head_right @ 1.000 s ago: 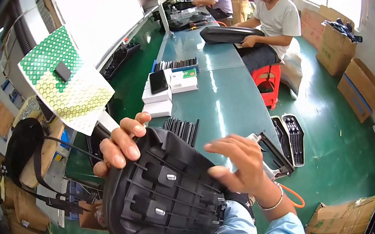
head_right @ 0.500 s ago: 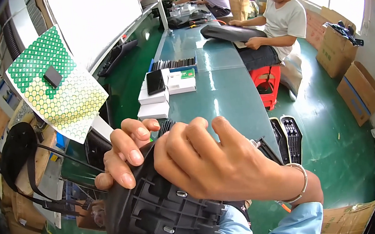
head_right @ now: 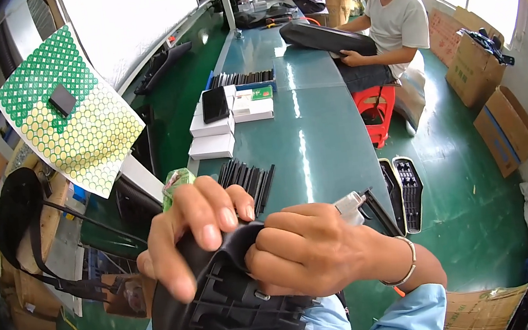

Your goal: Assembling a padded seat cover to its base using a pneumatic staple gun.

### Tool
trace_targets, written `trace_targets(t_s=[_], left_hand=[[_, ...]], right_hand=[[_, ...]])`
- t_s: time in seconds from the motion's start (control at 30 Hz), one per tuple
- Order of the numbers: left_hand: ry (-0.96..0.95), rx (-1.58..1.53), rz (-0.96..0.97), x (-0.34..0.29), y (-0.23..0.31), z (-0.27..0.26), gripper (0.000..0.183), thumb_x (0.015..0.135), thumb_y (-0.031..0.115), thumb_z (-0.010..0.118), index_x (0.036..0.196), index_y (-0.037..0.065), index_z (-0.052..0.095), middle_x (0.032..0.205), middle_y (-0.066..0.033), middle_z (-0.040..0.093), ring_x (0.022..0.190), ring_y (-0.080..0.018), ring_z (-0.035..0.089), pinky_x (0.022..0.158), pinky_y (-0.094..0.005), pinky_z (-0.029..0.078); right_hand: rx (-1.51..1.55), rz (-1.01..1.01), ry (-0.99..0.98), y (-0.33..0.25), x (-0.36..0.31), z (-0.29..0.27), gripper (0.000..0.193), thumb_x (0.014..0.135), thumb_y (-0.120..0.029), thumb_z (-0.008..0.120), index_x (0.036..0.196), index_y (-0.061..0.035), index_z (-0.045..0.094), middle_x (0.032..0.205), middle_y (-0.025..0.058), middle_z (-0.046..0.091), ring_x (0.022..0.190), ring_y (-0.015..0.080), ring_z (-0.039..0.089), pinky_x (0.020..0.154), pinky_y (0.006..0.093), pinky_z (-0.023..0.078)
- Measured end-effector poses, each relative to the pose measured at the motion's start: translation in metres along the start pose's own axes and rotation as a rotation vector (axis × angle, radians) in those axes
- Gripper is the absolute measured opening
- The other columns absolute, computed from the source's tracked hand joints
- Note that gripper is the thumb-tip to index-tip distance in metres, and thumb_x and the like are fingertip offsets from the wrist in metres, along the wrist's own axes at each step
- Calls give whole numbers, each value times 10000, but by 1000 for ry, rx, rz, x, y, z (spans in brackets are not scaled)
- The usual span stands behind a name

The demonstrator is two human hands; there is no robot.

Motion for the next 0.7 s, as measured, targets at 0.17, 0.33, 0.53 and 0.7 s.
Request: trace_targets(t_s=[0.17, 0.33, 0.53, 0.7], left_hand=[[-4, -247, -218, -3, -26, -6, 525, 762, 449, 528, 983, -21, 609, 1003, -183, 532, 932, -281, 494, 895, -378, 349], [40, -324, -308, -1, -27, -2, 491, 714, 410, 561, 963, -13, 549, 909, -158, 555, 940, -280, 496, 922, -384, 344], [154, -408, -373, -5, -26, 6, 537, 690, 410, 582, 1008, -14, 502, 925, -162, 532, 953, -267, 495, 928, -370, 338], [184, -455, -359, -8, -28, 7, 561, 689, 409, 586, 1044, -10, 472, 980, -166, 512, 973, -253, 485, 934, -351, 330]], right_hand=[[16, 53, 51, 2, -12, 2, 162, 688, -147, 633, 726, -28, 529, 651, 29, 400, 501, 138, 448, 422, 273, 376], [-553, 42, -7, -16, -8, -9, 120, 642, -98, 611, 741, -98, 541, 684, 0, 457, 536, 103, 433, 432, 224, 269], [-740, -194, -22, -17, 6, -12, 282, 581, -86, 645, 838, -128, 537, 792, 23, 498, 548, 132, 464, 447, 227, 326], [-579, -209, -56, -12, 5, -8, 222, 601, 1, 595, 795, -55, 502, 716, 95, 500, 533, 161, 502, 432, 243, 392]])
Point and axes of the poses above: each hand's wrist, its own x-axis towards the middle knuckle, its own z-axis out of the palm, y = z × x, the point moved 2 cm from there along x, towards the middle knuckle
